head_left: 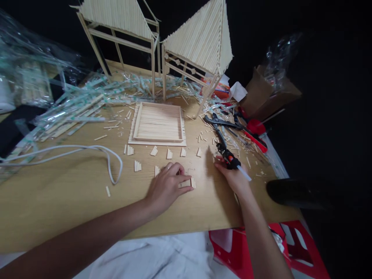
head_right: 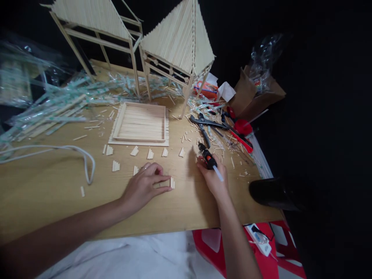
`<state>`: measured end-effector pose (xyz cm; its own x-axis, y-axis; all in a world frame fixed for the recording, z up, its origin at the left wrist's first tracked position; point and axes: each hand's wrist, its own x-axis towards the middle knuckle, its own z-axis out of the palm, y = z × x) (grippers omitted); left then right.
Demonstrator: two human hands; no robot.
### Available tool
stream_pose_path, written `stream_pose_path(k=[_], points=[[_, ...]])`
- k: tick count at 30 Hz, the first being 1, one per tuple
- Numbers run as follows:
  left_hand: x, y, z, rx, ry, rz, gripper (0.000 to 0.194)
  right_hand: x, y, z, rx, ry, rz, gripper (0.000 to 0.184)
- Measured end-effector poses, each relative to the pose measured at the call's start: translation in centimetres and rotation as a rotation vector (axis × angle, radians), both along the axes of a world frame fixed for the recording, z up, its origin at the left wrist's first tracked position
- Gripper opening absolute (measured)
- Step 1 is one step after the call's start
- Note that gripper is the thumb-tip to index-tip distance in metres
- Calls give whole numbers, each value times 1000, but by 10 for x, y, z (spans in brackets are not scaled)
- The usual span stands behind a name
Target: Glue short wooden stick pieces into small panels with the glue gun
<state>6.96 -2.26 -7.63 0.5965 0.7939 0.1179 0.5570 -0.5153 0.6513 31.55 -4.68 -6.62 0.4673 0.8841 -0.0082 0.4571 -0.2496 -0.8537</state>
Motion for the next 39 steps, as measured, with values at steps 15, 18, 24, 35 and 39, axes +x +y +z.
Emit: stream_pose_path(k=[15,18,24,35,39], points=[[-1,1,-1,8,2,-30,27,-46,-30,19,-86,146,131,20],[-1,1,0,21,18,-42,25,-65,-47,17,-109,125,167,15],[-1,1,-1,41,8,-43,23,-70,-56,5,-95,130,121,18],[-2,1,-1,53,21,-47,22,-71,-56,6,-106,121,122,17],[-2,1,0,44,26,-43,21,-71,-56,4,-109,119,129,17]])
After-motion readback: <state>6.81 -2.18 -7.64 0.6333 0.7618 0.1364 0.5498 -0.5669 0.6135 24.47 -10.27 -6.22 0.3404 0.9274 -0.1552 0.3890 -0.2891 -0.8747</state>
